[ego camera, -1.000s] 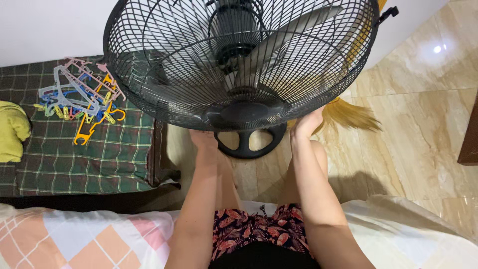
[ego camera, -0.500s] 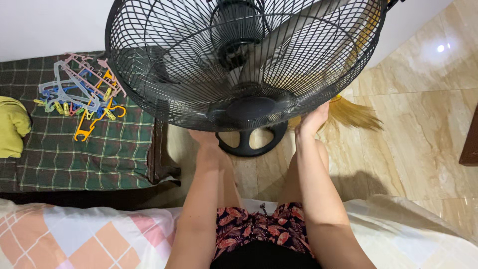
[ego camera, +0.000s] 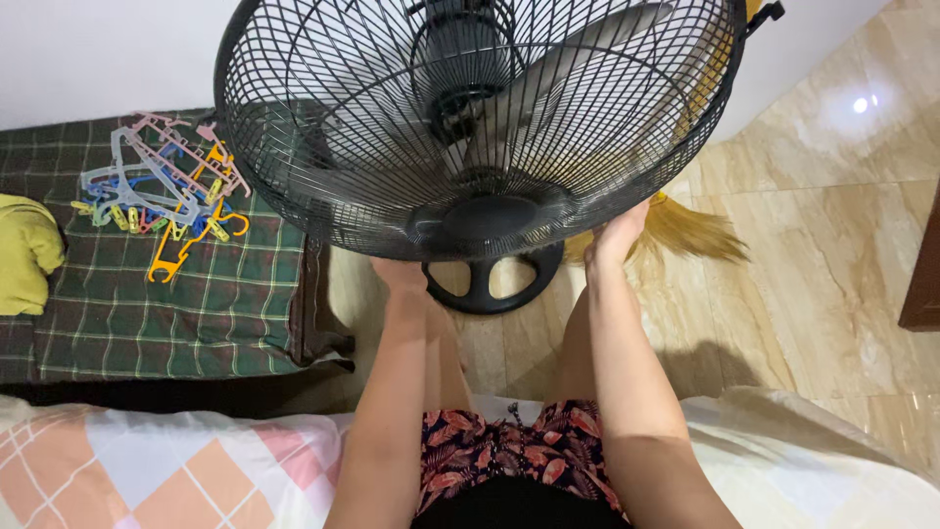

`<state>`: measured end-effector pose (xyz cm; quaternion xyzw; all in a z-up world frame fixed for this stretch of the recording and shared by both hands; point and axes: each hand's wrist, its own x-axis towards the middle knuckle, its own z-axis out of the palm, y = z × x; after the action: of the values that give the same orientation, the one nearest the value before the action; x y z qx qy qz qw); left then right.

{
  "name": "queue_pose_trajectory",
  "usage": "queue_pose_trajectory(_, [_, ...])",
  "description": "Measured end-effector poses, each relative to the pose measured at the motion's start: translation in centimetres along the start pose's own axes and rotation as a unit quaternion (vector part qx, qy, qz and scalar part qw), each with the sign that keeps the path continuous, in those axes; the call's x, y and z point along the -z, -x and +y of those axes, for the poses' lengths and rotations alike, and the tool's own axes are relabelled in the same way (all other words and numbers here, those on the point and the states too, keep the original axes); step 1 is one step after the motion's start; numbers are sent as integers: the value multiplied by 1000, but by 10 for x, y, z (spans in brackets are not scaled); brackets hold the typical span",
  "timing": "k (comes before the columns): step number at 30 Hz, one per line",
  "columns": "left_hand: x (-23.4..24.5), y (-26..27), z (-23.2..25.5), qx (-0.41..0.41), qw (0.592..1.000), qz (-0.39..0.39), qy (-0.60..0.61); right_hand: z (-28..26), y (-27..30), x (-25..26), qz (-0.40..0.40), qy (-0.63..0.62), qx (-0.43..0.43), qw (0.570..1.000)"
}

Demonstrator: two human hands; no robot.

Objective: The person removes the front grill of a standing fan and uses a broom to sweep dust off the fan blades and grill. They move the fan to a different area to clean it thoroughly before returning it to its original spot and reattaching the grill.

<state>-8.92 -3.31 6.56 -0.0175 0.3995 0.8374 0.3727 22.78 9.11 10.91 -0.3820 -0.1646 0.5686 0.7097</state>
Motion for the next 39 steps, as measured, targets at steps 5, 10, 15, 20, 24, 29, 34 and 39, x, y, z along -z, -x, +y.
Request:
queue_pose_trajectory(5, [23, -20, -13, -8, 998, -54, 41, -1, 0, -4, 8, 44, 19, 999])
queue_pose_trajectory(10, [41, -28, -22, -2, 998, -61, 11, -12, 7, -12, 34, 61, -22, 997])
queue_pose_trajectory(15, [56, -44, -18, 45, 997, -57, 4, -10, -15, 19, -20, 110, -56, 992])
queue_pose_trajectory(20, [28, -16, 49, 83, 992, -96, -6, -68, -72, 36, -1, 96, 141, 985])
queue_pose_trajectory(24, [21, -9, 116, -37, 987, -152, -18, -167, -62, -22, -67, 142, 227, 961])
queue_pose_trajectory(29, [-14, 8, 183, -234, 946, -112, -193, -197, -38, -76, -202, 249, 277, 906])
queue_pose_trajectory(34, [-61, 46, 211, -305, 890, -221, -259, -189, -40, -93, -232, 213, 255, 914])
queue_pose_trajectory(39, [-91, 30, 229, -383, 848, -202, -305, -210, -33, -115, -74, 510, 369, 773])
